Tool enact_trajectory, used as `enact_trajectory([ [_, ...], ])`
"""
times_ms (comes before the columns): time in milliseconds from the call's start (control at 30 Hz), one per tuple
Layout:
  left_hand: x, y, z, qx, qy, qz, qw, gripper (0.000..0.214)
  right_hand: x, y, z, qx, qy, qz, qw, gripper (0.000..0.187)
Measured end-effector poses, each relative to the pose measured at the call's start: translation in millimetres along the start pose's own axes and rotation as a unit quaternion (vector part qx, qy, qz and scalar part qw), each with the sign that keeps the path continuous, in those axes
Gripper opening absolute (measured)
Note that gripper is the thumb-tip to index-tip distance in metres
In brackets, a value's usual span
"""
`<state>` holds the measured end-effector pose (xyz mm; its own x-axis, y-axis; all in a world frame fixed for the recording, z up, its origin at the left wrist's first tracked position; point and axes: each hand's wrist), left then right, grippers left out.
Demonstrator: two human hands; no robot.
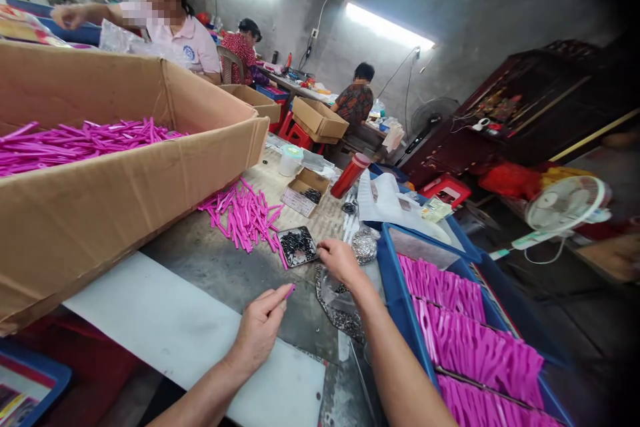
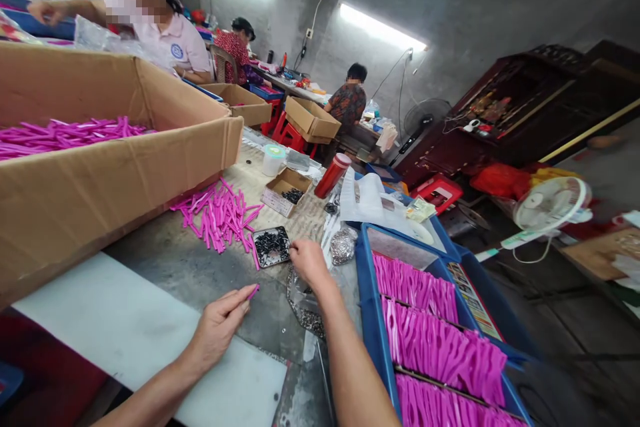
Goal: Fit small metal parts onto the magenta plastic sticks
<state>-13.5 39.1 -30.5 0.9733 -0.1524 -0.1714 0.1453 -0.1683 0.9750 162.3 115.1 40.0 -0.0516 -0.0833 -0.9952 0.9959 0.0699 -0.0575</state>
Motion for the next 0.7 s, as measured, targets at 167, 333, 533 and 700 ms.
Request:
enact_trajectory([
  [167,-0.4,1.2,0.0,0.004,-0.003,-0.007,1.000,0.031,16.9,-17.5,-13.9,-0.046,-0.049,0.031,0.997,0.022],
  [333,-0.8,1.0,0.2,0.000,-0.004,-0.001,1.000,0.031,24.1,-24.3,-23.4,-0.068,-0.078,0.044,0.994,0.022],
  [533,-0.6,0.8,0.9,-0.017,-0.016,0.019,1.000,0.031,30.5,-26.6,-26.0,-0.069,-0.073,0.046,0.994,0.022],
  [700,-0.5,-0.5,0.5,-0.023,-0.016,0.023,0.999,0.032,18.3,-28.7,-17.8,-0.059,-0.043,0.031,0.997,0.020],
])
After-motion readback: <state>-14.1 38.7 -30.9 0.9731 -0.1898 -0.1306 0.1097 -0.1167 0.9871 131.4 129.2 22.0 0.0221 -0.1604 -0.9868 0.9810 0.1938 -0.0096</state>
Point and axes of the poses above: each hand's wrist, its own z-axis away from the middle knuckle, its own x-axis out of the palm, y = z × x, and after that the axes turned 1 degree about -y, right-handed
